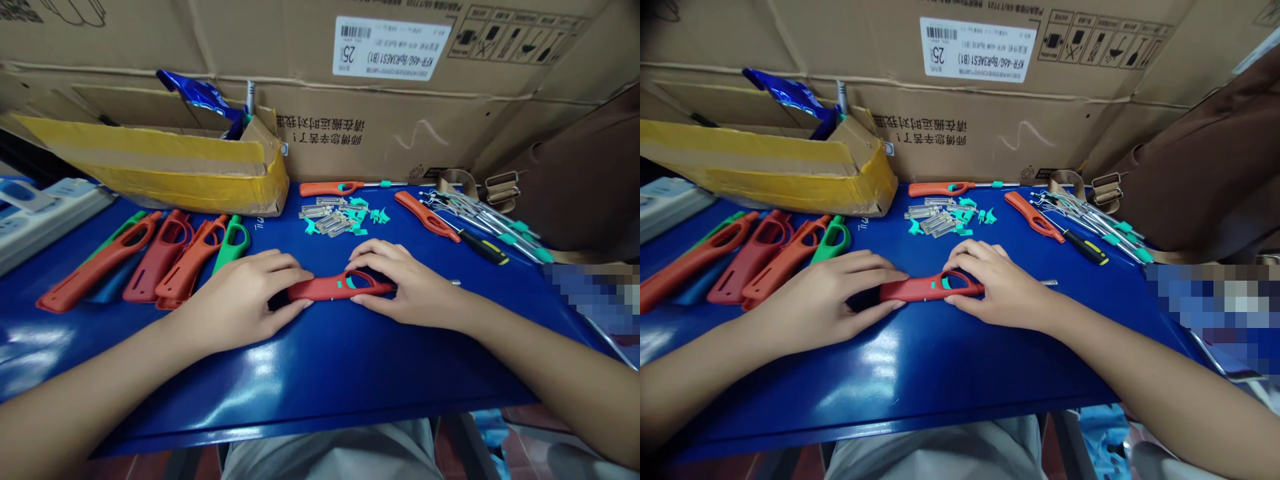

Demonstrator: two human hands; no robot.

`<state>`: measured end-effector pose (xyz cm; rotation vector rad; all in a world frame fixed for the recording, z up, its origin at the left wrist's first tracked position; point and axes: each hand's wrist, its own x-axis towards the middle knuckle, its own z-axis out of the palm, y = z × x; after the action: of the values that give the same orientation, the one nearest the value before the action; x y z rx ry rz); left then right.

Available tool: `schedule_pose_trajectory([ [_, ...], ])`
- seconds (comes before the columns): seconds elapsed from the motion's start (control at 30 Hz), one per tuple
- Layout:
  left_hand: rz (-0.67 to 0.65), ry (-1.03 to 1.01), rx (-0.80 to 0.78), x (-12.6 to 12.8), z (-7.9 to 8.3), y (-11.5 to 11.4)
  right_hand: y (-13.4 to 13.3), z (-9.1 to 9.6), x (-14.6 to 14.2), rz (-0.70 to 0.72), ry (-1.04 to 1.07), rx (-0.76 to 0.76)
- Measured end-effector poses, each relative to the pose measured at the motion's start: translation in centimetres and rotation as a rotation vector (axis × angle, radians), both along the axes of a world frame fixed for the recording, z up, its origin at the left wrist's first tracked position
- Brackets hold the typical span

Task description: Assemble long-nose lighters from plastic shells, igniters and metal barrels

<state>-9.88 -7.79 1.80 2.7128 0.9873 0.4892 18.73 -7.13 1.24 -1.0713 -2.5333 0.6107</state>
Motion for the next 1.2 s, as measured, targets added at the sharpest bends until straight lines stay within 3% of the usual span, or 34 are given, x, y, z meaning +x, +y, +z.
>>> schedule_pose_trajectory([
  [0.3, 0.002, 0.025, 0.027, -0.12, -0.31, -0.16, -0.05, -0.05, -0.18, -0.016, 0.0, -0.002],
  [0.6, -0.029, 0.095, 0.222, 0.03, -0.79, -0.38, 0.16, -0.19, 0.09, 0.144, -0.212, 0.31],
  [0.93, -0.057, -0.071, 0.156, 0.25, -0.76, -0.51, -0.28, 0.2, 0.01, 0.149, -0.275, 0.439],
  [1.2, -0.055, -0.05, 0.212, -0.03, -0.52, -0.31, 0.13, 0.46, 0.44, 0.088, -0.218, 0.37],
])
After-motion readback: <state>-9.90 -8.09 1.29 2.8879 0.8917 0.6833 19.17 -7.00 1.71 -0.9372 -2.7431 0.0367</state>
